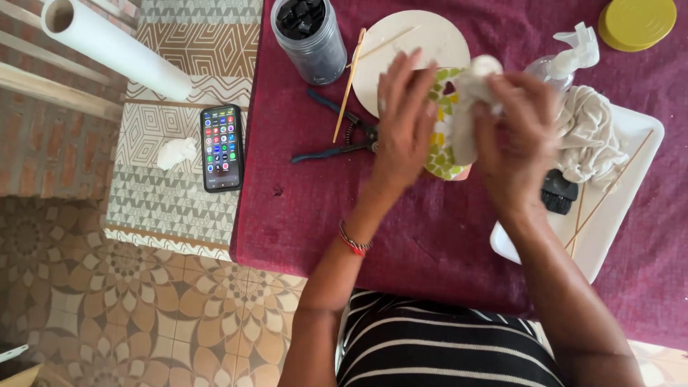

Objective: Cleaning and prepping a decorated ceramic pot by spraying it with liquid and wiping it with a cloth.

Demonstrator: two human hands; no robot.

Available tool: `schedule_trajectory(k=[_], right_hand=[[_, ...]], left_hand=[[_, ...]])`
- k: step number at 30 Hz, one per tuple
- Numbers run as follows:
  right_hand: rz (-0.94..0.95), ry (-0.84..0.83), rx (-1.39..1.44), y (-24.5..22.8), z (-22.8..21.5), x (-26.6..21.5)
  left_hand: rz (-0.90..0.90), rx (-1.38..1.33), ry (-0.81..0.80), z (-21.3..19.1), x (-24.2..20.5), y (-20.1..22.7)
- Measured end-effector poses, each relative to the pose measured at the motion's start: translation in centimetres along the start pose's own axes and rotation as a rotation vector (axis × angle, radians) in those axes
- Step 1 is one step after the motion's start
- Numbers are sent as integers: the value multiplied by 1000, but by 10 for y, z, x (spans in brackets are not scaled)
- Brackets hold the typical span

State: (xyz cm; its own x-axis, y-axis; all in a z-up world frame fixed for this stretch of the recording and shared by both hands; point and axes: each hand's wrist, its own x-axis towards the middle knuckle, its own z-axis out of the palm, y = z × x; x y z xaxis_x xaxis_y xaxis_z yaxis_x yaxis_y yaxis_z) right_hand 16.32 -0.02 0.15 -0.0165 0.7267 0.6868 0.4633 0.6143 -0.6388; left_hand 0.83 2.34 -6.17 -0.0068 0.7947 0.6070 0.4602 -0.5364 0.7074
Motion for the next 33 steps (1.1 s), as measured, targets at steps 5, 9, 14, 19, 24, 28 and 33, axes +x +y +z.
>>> schedule_trajectory(k=[5,9,14,19,24,28,33], right_hand=[[-134,-86,-193,22,15,-24],[-69,-191,-222,-1,4,-44],[79,-106,57,40,-20,-12],[-93,-112,-88,34,-4,2],[4,-224,-94,5,9,-31],[172,-293,199,-4,-1,-32],[220,-182,362,1,-1,-42]], left_hand=[[179,-11,141,18,-11,23],[228,-119,165,16,-9,11],[208,44,106,22,-17,16],[215,56,121,24,-20,10],[170,164,163,12,-25,7],[267,207,140,6,-21,9],[232,116,141,6,-22,20]])
